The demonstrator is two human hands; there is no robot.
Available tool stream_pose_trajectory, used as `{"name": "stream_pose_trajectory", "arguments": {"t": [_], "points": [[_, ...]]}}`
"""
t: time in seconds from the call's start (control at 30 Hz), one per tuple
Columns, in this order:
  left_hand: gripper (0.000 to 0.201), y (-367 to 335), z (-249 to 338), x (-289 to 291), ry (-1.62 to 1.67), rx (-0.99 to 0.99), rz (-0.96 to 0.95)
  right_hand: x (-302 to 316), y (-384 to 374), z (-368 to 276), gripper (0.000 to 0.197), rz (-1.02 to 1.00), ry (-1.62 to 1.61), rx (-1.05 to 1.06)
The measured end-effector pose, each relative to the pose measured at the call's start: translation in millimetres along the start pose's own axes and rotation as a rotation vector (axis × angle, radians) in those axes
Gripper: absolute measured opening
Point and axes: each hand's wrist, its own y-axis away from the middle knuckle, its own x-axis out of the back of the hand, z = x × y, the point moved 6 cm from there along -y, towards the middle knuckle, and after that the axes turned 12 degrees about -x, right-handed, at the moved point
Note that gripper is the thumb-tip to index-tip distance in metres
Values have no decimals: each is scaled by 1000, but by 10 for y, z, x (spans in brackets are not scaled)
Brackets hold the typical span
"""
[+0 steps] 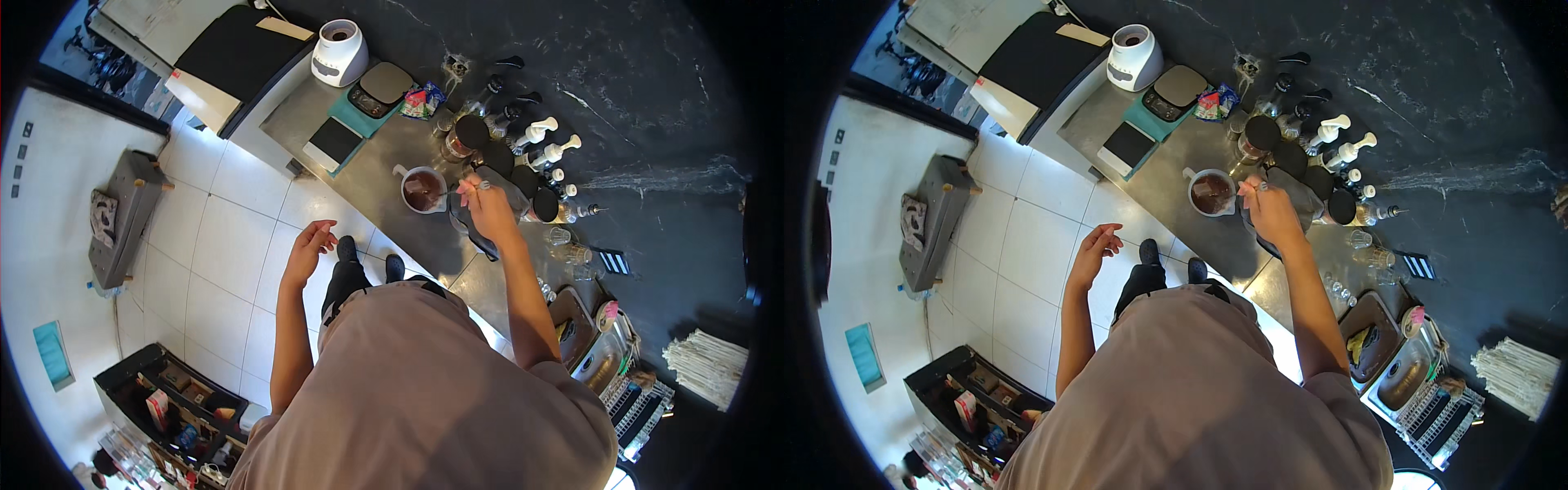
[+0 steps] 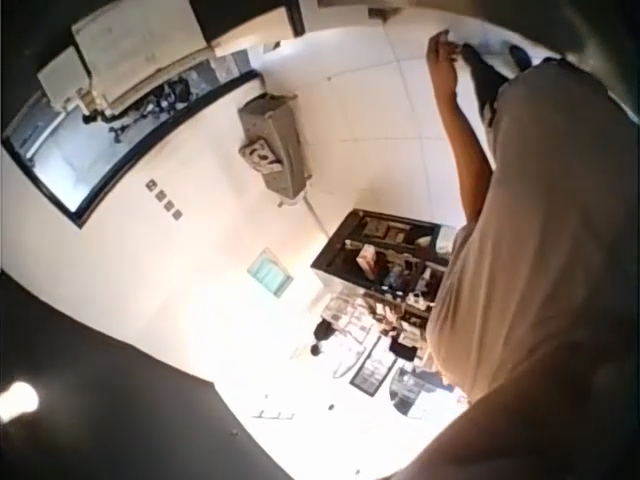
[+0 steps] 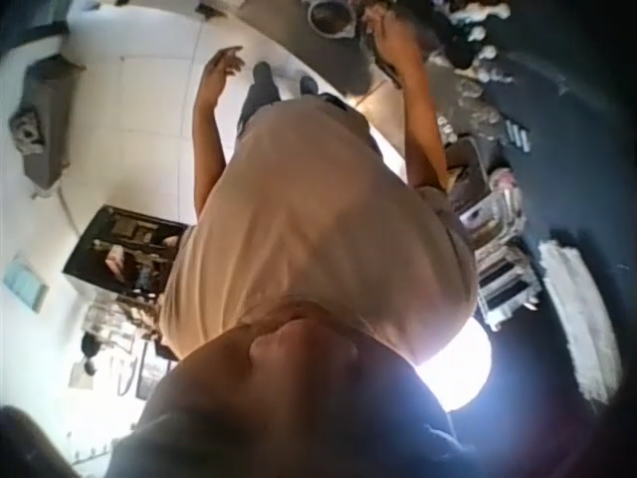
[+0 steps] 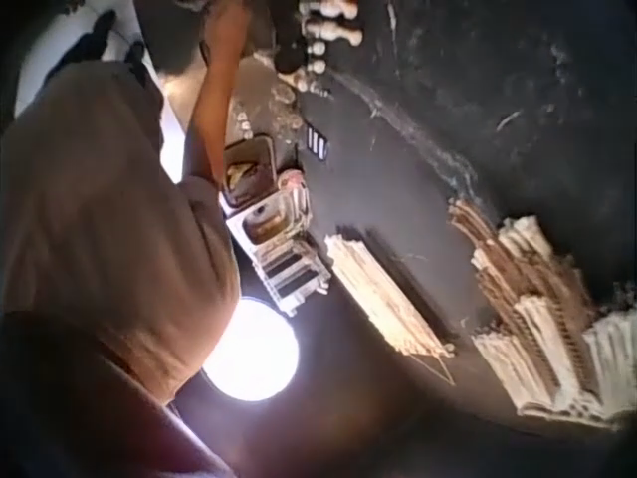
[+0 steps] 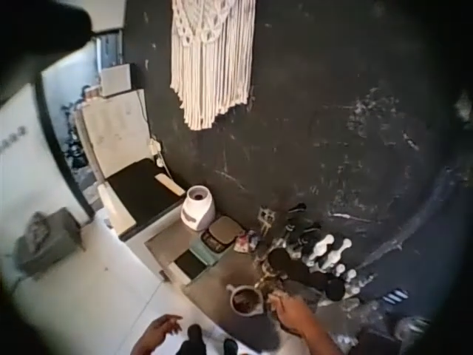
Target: Preparing a beverage by stirring and organizing containers in a restaurant/bar setting.
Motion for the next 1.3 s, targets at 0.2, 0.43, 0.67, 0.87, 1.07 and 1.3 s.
{"name": "stream_pose_trajectory", "arguments": {"t": [0.2, 0.43, 0.67, 0.87, 1.07, 1.3], "points": [[37, 183, -42, -136, 14, -8, 55, -51, -30, 75, 25, -50, -19, 95], [36, 325, -114, -119, 12, 13, 116, -6, -85, 64, 24, -39, -21, 91], [36, 332, -58, -157, -3, -2, 129, -89, -125, 115, 26, -65, 57, 188], [35, 350, -17, -189, -2, -29, 137, -95, -170, -87, 26, -39, -59, 221], [35, 406, -68, -206, 4, -19, 134, -187, -280, -83, 25, -64, 13, 210], [34, 447, -63, -227, 7, -43, 148, -224, -309, 107, 24, -3, 10, 231]]}}
